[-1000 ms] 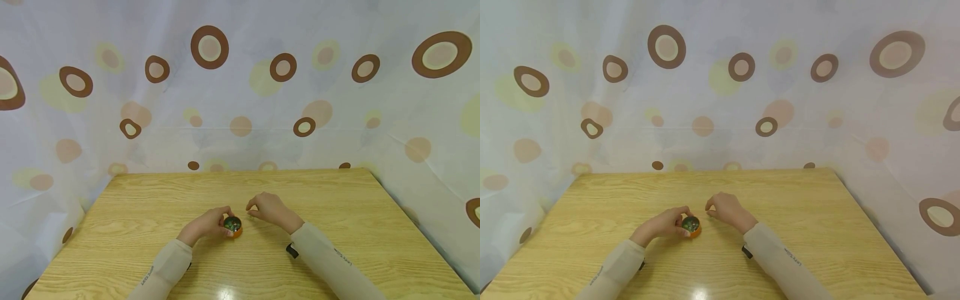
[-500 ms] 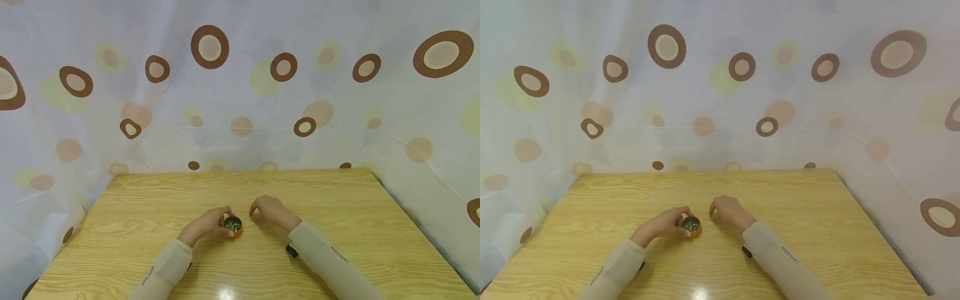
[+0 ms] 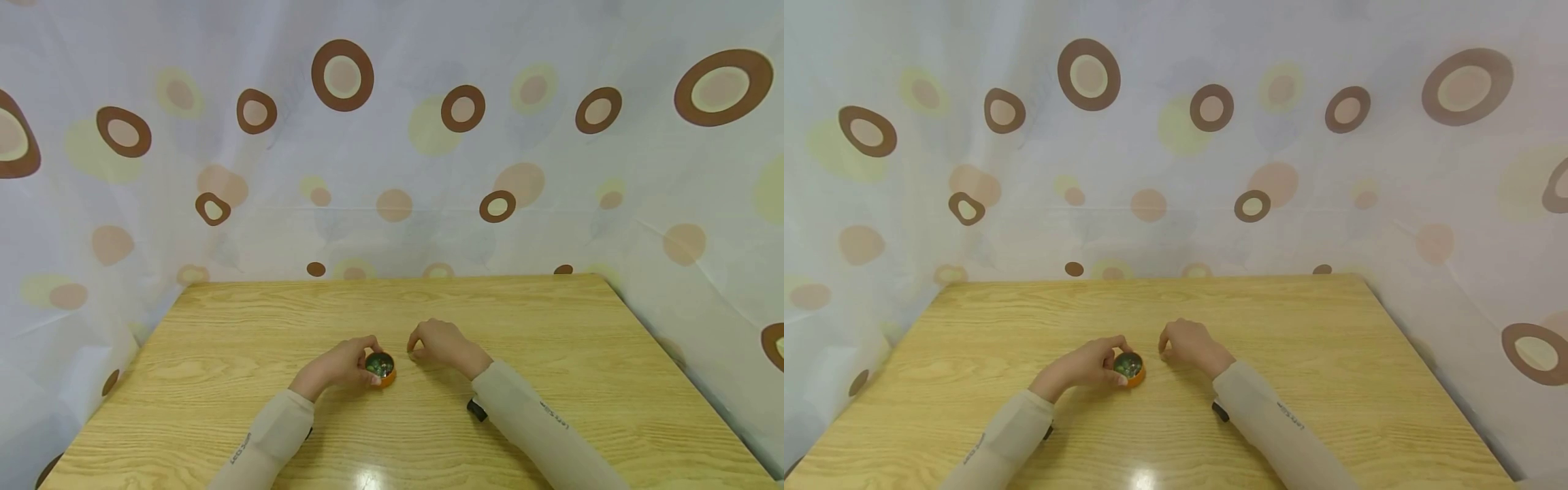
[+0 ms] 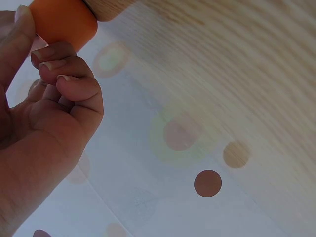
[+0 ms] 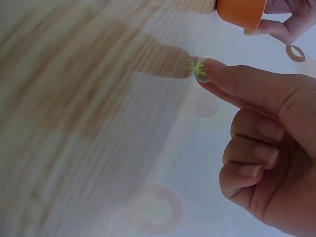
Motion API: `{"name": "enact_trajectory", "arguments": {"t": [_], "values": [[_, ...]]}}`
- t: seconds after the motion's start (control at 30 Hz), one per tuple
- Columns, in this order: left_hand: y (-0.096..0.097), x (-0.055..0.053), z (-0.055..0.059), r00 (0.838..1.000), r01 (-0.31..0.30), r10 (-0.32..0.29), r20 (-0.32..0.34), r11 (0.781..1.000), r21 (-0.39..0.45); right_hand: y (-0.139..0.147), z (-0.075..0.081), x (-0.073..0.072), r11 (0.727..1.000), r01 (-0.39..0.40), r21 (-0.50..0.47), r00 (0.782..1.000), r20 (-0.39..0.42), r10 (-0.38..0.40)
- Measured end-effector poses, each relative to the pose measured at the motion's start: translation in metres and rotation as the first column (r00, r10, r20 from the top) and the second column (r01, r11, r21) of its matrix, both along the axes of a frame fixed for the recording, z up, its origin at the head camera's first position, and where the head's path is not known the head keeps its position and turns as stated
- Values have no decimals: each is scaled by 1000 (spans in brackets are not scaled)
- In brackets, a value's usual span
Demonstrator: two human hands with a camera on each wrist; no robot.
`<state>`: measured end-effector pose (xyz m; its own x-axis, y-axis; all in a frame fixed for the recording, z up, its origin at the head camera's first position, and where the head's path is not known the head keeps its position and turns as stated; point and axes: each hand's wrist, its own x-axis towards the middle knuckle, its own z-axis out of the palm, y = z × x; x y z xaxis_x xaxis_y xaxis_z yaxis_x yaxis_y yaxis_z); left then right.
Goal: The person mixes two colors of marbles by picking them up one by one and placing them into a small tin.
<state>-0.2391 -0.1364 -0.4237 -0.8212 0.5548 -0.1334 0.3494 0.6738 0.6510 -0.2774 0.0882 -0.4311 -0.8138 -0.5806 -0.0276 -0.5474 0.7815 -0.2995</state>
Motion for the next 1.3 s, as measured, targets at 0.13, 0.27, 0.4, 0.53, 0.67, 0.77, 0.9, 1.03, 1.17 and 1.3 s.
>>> {"name": "enact_trajectory", "arguments": {"t": [0.13, 0.27, 0.4, 0.53, 0.67, 0.77, 0.9, 1.03, 1.17, 1.3], "values": [[-1, -1, 0, 1000, -4, 4, 4, 1000, -4, 0, 2, 1, 1000, -10, -3, 1000, -13, 10], [-2, -2, -1, 1000, -14, 14, 13, 1000, -2, 0, 3, 1, 1000, -25, -9, 999, -40, 24], [-2, -2, -2, 1000, -14, 14, 11, 1000, -6, -1, 5, 3, 999, -33, -22, 998, -49, 32], [-1, -2, -2, 1000, -14, 14, 9, 1000, -14, -2, 7, 4, 999, -39, -26, 997, -63, 38], [0, -2, -2, 1000, -12, 12, 5, 1000, -16, -3, 8, 7, 998, -44, -33, 996, -75, 42], [1, -1, -2, 1000, -14, 14, 2, 1000, -18, -4, 10, 9, 998, -49, -45, 997, -70, 46], [1, -1, -2, 1000, -18, 18, 4, 999, -27, -5, 13, 11, 997, -57, -50, 996, -77, 53], [1, -1, -1, 1000, -16, 16, 8, 999, -29, -7, 16, 12, 996, -71, -59, 993, -101, 65], [1, 0, -1, 1000, -14, 15, 12, 1000, -24, -8, 20, 14, 994, -84, -74, 991, -111, 76], [1, 0, -1, 1000, -14, 15, 13, 999, -32, -9, 23, 17, 993, -86, -78, 989, -124, 76]]}}
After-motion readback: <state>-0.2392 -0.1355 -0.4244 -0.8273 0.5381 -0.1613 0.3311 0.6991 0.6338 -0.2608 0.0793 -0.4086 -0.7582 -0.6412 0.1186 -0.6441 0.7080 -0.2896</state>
